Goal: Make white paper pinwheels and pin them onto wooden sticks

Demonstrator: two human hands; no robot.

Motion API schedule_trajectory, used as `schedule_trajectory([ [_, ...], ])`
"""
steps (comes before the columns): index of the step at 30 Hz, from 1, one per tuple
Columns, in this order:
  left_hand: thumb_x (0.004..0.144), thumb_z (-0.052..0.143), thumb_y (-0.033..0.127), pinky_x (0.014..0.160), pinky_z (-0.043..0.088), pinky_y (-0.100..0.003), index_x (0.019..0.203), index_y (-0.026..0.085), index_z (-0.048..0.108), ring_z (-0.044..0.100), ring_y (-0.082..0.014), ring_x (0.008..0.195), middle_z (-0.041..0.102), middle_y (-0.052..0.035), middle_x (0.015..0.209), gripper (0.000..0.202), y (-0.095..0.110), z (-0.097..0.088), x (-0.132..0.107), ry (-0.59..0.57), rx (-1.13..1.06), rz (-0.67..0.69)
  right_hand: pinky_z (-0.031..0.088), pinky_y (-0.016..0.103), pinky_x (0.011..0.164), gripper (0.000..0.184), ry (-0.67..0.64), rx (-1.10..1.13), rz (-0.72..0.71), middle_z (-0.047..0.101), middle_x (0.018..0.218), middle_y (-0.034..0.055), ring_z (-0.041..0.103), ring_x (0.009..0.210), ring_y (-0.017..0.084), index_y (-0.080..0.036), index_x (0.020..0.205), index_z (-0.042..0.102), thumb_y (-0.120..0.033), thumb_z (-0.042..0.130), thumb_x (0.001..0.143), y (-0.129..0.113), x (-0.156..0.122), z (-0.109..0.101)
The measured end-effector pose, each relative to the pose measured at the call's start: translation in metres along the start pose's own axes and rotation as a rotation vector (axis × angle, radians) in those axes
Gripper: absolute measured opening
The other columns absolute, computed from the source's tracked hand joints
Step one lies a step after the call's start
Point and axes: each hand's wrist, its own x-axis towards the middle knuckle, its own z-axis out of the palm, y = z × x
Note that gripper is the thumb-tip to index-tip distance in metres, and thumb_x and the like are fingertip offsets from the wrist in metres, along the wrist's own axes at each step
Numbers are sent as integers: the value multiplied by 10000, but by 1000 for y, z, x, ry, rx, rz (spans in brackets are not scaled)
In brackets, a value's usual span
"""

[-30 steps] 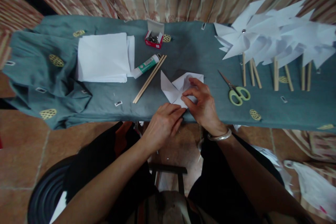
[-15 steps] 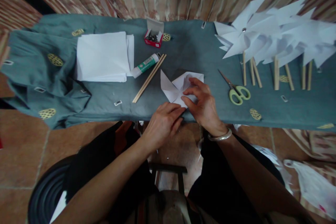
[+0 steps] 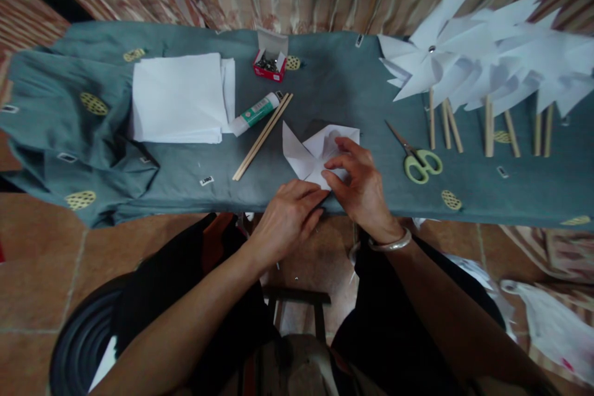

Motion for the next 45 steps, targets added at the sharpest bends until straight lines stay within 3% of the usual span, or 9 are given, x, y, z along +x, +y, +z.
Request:
schedule_trajectory([
  [9, 902, 548, 167, 894, 503, -423, 1182, 160, 623, 593, -245, 1050, 666, -91, 1110, 290, 2, -2, 2, -36, 7, -23, 453, 523, 1038, 50, -5, -41, -2, 577, 1336, 52, 541, 1210, 285, -258, 881, 669, -249, 626, 856, 0, -1, 0],
  [17, 909, 540, 167, 905, 501, -422, 1179, 161, 621, 590, -240, 1053, 666, -89, 1111, 282, 2, -2, 1, -32, -2, -16, 474, 492, 1031, 141, 12, -86, -97, 557, 1348, 39, 518, 1237, 268, -279, 957, 680, -237, 555, 907, 0, -3, 3],
  [30, 896, 547, 155, 904, 503, -431, 1178, 165, 623, 591, -244, 1048, 665, -89, 1110, 292, 2, -3, 2, -39, -8, -28, 461, 542, 1031, 196, -21, -111, -135, 555, 1367, 46, 520, 1228, 292, -289, 1001, 670, -245, 490, 935, -3, -2, 1],
  [36, 894, 557, 156, 898, 509, -423, 1161, 135, 630, 595, -241, 1028, 668, -98, 1102, 277, 2, -4, 2, -34, -15, -24, 468, 532, 1017, 239, 25, -112, -167, 549, 1355, 49, 524, 1223, 277, -281, 1032, 638, -153, 480, 907, -4, -3, -3],
  [45, 893, 558, 171, 895, 513, -425, 1159, 166, 632, 600, -242, 1032, 663, -85, 1101, 276, 3, -4, 2, -39, 10, -30, 453, 539, 1039, 324, -40, -96, -149, 530, 1381, 7, 495, 1254, 285, -308, 1005, 659, -87, 480, 852, -5, -5, -5],
])
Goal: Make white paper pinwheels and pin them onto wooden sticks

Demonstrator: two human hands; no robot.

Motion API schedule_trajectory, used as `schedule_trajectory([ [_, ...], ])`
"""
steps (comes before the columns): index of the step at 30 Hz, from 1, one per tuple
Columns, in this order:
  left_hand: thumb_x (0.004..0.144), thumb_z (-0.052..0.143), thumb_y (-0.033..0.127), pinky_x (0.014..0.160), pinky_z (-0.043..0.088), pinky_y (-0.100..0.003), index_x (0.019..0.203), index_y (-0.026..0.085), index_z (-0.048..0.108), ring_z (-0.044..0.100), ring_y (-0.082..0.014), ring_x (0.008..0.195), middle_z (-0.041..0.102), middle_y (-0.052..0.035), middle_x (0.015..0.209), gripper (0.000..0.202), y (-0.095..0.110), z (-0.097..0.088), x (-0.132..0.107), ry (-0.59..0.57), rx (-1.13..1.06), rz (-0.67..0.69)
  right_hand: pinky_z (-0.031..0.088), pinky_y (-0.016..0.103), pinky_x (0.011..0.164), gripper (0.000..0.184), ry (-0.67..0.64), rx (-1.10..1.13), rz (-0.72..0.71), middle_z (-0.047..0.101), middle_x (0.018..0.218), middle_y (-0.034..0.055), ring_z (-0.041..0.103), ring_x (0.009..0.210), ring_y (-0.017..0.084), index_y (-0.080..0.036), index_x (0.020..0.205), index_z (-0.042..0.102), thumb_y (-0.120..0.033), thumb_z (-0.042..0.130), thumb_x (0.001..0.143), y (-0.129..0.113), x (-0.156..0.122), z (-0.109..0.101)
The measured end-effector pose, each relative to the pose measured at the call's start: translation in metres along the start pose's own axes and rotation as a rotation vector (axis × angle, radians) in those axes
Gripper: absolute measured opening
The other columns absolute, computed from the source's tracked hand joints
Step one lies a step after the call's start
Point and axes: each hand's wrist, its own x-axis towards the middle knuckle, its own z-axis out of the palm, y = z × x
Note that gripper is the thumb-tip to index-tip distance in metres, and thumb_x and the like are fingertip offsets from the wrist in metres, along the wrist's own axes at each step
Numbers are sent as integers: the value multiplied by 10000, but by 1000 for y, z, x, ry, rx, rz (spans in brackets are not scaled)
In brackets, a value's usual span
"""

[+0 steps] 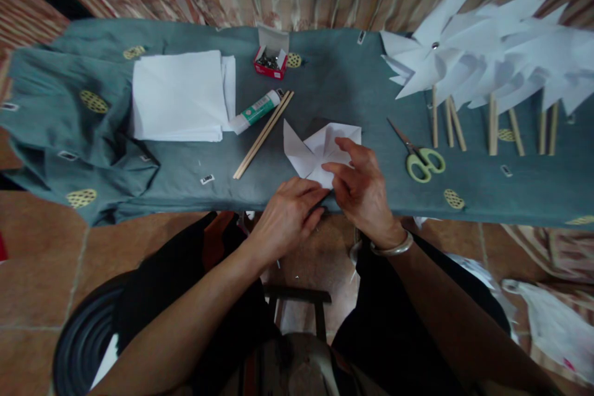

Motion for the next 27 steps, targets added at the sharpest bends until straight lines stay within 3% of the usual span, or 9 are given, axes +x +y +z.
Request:
schedule_trajectory([
  [11, 902, 544, 170, 909, 511, -428, 1150, 158, 635, 601, -241, 1036, 667, -91, 1104, 265, -1, 1, 0, 4, -18, 3, 434, 534, 1060, 362, -15, -37, -50, 504, 1431, 31, 473, 1275, 294, -284, 1087, 646, -82, 461, 850, 3, -2, 5],
  [18, 884, 562, 152, 897, 516, -421, 1144, 140, 635, 607, -245, 1018, 670, -92, 1095, 271, 0, 0, 0, 3, -10, 4, 365, 542, 1128, 418, -79, -54, -41, 445, 1490, -24, 414, 1356, 295, -328, 1147, 605, -77, 472, 841, 0, -4, 4],
  [24, 876, 569, 142, 897, 523, -417, 1116, 145, 638, 613, -236, 1001, 672, -88, 1081, 250, 0, 1, 1, 16, 4, 16, 366, 507, 1126, 462, -253, -287, -22, 341, 1563, 51, 333, 1425, 300, -260, 1326, 495, -119, 434, 890, -8, -9, 2],
  [27, 872, 575, 136, 874, 532, -405, 1078, 134, 650, 618, -238, 976, 673, -91, 1052, 219, 1, 0, 1, 15, 40, 15, 387, 515, 1098, 507, -273, -310, -52, 340, 1568, 63, 327, 1435, 305, -284, 1410, 392, -172, 418, 916, -11, -10, 2],
])
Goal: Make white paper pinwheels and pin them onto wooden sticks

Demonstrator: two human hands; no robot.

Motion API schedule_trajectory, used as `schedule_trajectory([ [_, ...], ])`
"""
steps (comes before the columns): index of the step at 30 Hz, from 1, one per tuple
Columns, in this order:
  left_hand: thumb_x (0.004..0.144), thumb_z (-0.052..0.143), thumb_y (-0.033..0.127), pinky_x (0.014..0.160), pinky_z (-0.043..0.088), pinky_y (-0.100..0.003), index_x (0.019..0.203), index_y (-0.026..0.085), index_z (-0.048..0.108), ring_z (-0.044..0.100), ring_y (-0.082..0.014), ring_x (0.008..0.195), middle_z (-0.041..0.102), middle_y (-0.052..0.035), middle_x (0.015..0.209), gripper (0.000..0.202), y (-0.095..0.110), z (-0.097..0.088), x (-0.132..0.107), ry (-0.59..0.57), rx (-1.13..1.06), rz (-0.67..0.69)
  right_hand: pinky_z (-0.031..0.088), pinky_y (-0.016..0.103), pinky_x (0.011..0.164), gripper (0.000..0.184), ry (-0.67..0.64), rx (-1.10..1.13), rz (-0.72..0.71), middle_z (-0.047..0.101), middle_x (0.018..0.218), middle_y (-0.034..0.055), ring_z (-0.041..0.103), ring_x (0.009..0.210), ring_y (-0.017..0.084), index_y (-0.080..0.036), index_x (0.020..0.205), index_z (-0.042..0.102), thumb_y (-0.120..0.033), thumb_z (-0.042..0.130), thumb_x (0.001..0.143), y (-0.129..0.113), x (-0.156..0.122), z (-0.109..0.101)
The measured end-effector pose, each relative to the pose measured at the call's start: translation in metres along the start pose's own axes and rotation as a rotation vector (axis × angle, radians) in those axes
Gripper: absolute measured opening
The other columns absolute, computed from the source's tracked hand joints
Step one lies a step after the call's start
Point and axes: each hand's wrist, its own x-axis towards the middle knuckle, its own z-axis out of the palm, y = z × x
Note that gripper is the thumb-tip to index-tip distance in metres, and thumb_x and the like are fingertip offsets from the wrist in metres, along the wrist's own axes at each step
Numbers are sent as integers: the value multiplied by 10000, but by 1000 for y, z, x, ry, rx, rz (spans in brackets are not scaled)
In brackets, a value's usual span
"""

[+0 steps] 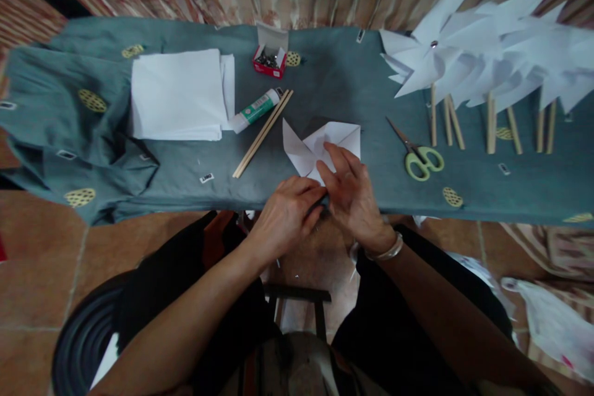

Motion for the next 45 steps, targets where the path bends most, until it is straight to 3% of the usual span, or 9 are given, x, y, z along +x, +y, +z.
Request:
schedule_trajectory([
  [6, 880, 575, 136, 850, 535, -380, 1044, 132, 660, 620, -229, 941, 673, -82, 1001, 185, 1, -1, -1, 12, 65, 8, 403, 520, 1072, 514, 47, -27, -31, 399, 1528, 129, 370, 1410, 312, -252, 1459, 299, -173, 344, 953, -2, -3, 7],
  [15, 899, 551, 154, 843, 527, -367, 1039, 158, 662, 633, -218, 936, 682, -69, 1000, 178, 0, -2, -1, 10, 102, 3, 383, 507, 1113, 481, 44, 45, -10, 377, 1539, 71, 339, 1419, 280, -273, 1392, 388, -195, 398, 918, 3, -3, 9],
  [18, 891, 562, 150, 840, 526, -363, 1036, 158, 662, 635, -218, 930, 681, -68, 989, 176, 0, -1, 0, 13, 116, 4, 363, 525, 1122, 437, 26, 68, -11, 373, 1540, 102, 341, 1409, 300, -223, 1315, 467, -187, 446, 880, 2, 1, 5],
  [23, 894, 571, 168, 833, 524, -369, 1035, 168, 662, 635, -219, 925, 684, -69, 992, 168, -2, 1, 0, 21, 143, 12, 421, 509, 1083, 393, 181, 201, 70, 473, 1460, 79, 444, 1337, 273, -232, 1159, 615, -93, 393, 865, 6, 5, 7],
  [28, 903, 572, 180, 818, 519, -366, 1036, 168, 661, 638, -220, 925, 689, -74, 1006, 160, -4, 1, 0, 44, 167, 27, 463, 469, 1066, 420, 282, 358, 106, 571, 1360, 83, 541, 1263, 226, -231, 1193, 626, -101, 370, 887, 21, 6, 2],
  [31, 906, 574, 186, 809, 513, -372, 1050, 163, 656, 635, -227, 930, 687, -82, 1014, 168, -3, 0, 1, 62, 179, 42, 423, 458, 1111, 406, 288, 287, 171, 570, 1381, 122, 515, 1309, 230, -189, 1242, 609, -142, 368, 918, 33, 12, -8],
  [35, 903, 579, 183, 813, 506, -385, 1070, 155, 651, 625, -240, 949, 684, -96, 1028, 184, -3, 0, 2, 81, 192, 65, 356, 514, 1145, 480, 204, 112, 218, 496, 1472, 158, 413, 1404, 274, -129, 1382, 498, -188, 384, 921, 49, 27, -17],
  [39, 892, 582, 158, 809, 508, -386, 1063, 150, 658, 622, -243, 943, 689, -96, 1033, 187, -4, -1, 4, 102, 215, 69, 389, 535, 1103, 478, 126, 62, 201, 564, 1409, 158, 492, 1338, 286, -126, 1390, 495, -201, 361, 937, 59, 37, -18],
  [45, 899, 548, 141, 806, 522, -390, 1075, 159, 669, 626, -242, 937, 690, -102, 1025, 214, -15, -10, 5, 157, 274, 63, 471, 501, 1015, 412, 172, 44, 186, 700, 1193, 157, 640, 1129, 299, -105, 1264, 618, -226, 414, 928, 66, 33, -26],
])
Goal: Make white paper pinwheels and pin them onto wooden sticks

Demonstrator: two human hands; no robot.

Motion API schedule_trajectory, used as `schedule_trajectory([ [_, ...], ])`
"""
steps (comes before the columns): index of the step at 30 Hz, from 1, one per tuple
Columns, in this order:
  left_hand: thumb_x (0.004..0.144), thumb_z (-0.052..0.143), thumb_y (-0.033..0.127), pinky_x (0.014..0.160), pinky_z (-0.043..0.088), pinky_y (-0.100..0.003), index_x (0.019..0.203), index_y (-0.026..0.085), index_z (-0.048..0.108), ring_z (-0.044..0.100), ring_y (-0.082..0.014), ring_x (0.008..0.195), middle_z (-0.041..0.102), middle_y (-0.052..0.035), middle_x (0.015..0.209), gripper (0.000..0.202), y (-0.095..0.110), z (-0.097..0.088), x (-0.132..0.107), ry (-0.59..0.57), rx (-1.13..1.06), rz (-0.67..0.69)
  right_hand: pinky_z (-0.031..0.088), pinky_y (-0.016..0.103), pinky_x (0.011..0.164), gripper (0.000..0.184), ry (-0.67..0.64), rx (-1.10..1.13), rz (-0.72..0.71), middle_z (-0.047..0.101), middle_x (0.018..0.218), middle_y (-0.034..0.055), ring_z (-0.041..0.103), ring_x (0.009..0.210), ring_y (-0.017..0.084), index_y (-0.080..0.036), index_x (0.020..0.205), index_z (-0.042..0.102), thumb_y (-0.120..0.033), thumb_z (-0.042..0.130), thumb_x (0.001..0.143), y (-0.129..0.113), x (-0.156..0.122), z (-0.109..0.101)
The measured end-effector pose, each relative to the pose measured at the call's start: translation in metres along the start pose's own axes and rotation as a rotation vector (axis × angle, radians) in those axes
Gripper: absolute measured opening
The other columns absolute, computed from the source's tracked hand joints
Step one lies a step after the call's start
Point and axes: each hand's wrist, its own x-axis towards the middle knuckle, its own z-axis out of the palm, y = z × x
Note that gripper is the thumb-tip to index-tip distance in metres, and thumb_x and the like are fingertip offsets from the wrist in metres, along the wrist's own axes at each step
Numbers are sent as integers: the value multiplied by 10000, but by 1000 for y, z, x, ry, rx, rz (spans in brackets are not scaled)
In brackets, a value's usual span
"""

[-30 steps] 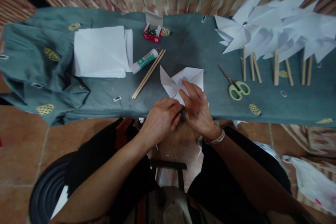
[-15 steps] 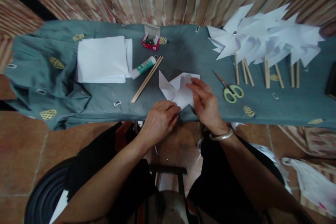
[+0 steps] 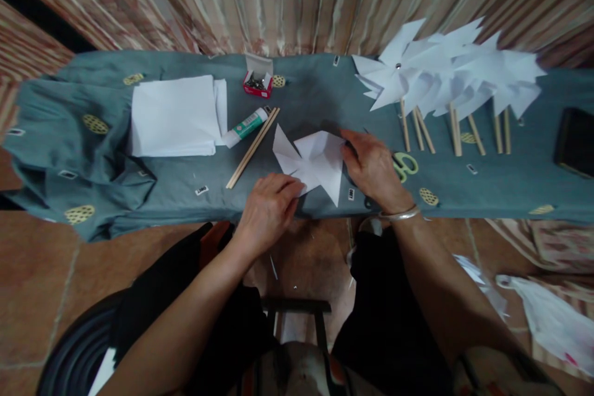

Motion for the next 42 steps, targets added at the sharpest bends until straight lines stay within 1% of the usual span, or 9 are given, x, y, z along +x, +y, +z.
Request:
schedule_trajectory([
  [8, 853, 546, 111, 881, 509, -410, 1138, 167, 651, 603, -251, 1006, 656, -104, 1093, 309, -18, -9, 3, 70, 24, -78, 527, 436, 896, 344, 47, -21, 88, 760, 960, 89, 703, 927, 273, -165, 1179, 676, -334, 526, 920, 1, -33, -19],
  [12, 864, 506, 100, 896, 475, -424, 1216, 172, 599, 571, -260, 1060, 631, -110, 1144, 372, -8, -8, 4, 108, 20, -47, 542, 413, 854, 332, 23, 26, 98, 764, 930, 79, 716, 889, 259, -160, 1164, 685, -324, 540, 914, -1, -42, -23],
  [14, 890, 518, 152, 879, 460, -424, 1229, 159, 584, 560, -266, 1062, 629, -120, 1140, 345, 1, -3, 3, 110, 2, 0, 547, 405, 845, 321, 23, 43, 114, 767, 931, 81, 720, 885, 256, -152, 1151, 692, -298, 552, 903, -1, -43, -24],
  [18, 893, 602, 303, 867, 435, -427, 1182, 152, 597, 559, -271, 1035, 647, -118, 1112, 326, 20, 7, 3, -6, -35, 114, 552, 396, 836, 293, 69, 59, 169, 771, 904, 68, 726, 858, 247, -165, 1117, 703, -284, 562, 891, -1, -43, -25],
  [22, 889, 582, 190, 899, 410, -426, 1123, 174, 622, 564, -255, 1044, 663, -96, 1129, 238, 27, 12, 6, -69, -20, 132, 558, 385, 819, 286, 82, 85, 202, 774, 900, 54, 728, 837, 238, -189, 1111, 706, -299, 568, 886, -2, -44, -28],
  [29, 902, 553, 148, 883, 406, -435, 1022, 201, 681, 574, -240, 1013, 696, -77, 1076, 183, 19, 8, 7, -13, -11, 149, 571, 364, 747, 257, 45, 95, 227, 774, 848, 39, 727, 757, 224, -205, 1056, 726, -324, 592, 872, 1, -52, -32],
  [32, 911, 539, 144, 864, 410, -424, 982, 198, 695, 581, -229, 971, 708, -69, 1029, 180, 16, 8, 5, 16, 0, 156, 565, 403, 814, 264, 52, 69, 186, 773, 888, 56, 726, 835, 245, -204, 1062, 723, -336, 565, 897, 1, -55, -35],
  [35, 918, 529, 142, 827, 414, -398, 948, 193, 699, 586, -218, 931, 714, -61, 980, 179, 12, 7, 4, 39, 33, 164, 512, 470, 961, 283, 69, 46, 74, 748, 1072, 86, 679, 1042, 273, -203, 1110, 704, -301, 506, 934, 0, -55, -38],
  [42, 877, 556, 108, 779, 428, -406, 903, 188, 704, 598, -232, 910, 719, -75, 982, 171, -1, 1, 0, 11, 67, 95, 432, 503, 1102, 367, -85, 89, -145, 528, 1435, 90, 466, 1350, 256, -221, 1161, 674, -135, 418, 911, -3, -59, -28],
])
